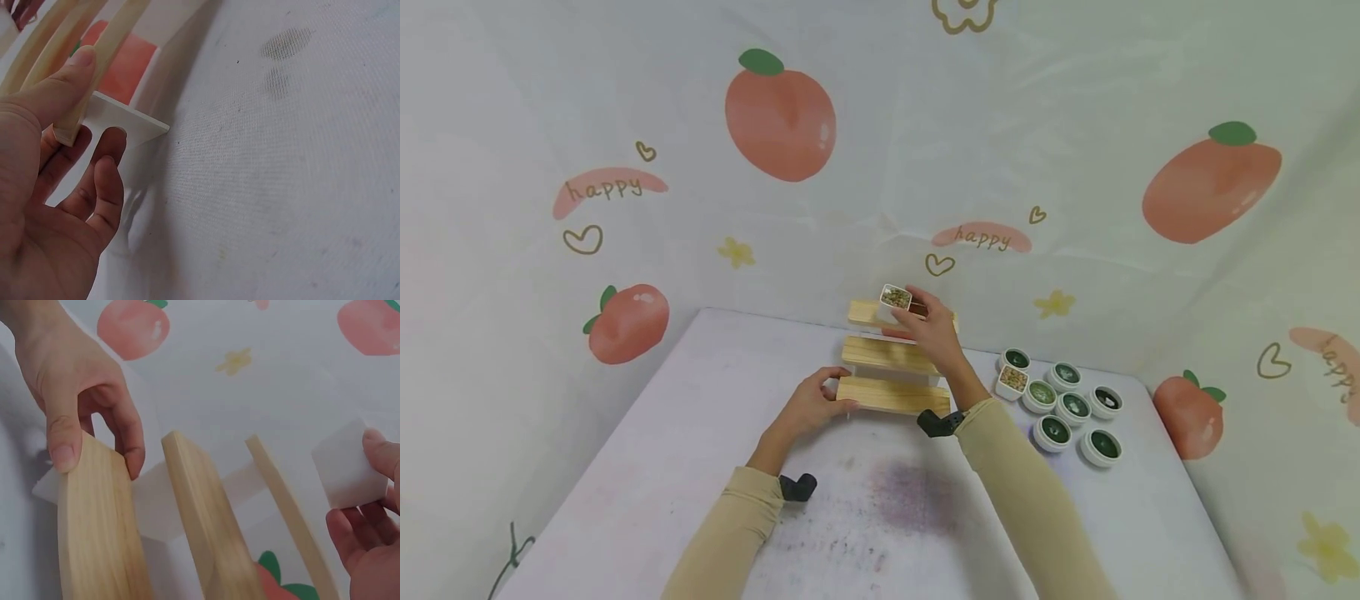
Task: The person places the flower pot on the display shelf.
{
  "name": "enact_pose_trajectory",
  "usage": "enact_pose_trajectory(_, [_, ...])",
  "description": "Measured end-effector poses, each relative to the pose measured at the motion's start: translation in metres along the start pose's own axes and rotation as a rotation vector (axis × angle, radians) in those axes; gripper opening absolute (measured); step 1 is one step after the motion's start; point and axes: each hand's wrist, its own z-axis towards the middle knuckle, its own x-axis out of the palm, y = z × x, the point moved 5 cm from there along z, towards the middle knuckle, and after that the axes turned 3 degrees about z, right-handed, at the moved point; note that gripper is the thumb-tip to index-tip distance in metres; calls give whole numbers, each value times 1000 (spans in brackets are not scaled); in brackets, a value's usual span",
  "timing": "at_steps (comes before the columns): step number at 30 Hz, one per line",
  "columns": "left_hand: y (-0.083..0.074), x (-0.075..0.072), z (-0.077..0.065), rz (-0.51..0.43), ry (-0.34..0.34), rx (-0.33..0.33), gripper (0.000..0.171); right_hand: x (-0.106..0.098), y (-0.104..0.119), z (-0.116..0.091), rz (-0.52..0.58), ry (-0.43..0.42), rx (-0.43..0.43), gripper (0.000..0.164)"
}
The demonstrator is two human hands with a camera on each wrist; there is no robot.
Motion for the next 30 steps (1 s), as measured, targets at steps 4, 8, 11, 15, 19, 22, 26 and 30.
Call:
enact_pose_trajectory(4, [0,1,1,-5,8,7,66,11,3,8,-25,51,-17,65])
enact_pose_trajectory(8, [1,1,1,-1,2,-5,67,21,3,16,-81,80,-52,64])
enact_pose_trajectory(11, [1,0,1,7,-5,-10,66,28,1,21,-105,91,-53,64])
enact_pose_trajectory(15, [-1,-1,-1,2,-4,-11,65,33,2,23,-108,96,-7,65])
enact_pose_trajectory(19, [-4,0,-3,-13,9,-6,65,36,3,24,-150,84,18,66])
enact_pose_trajectory(22, [-4,1,-3,-14,19,2,66,39,3,25,-196,80,15,65])
enact_pose_trajectory(26, [-3,1,-3,-13,23,-7,67,42,1,27,-207,84,10,65])
enact_pose_trajectory(30, [-3,-1,-1,0,14,-4,67,45,0,28,-212,77,0,66])
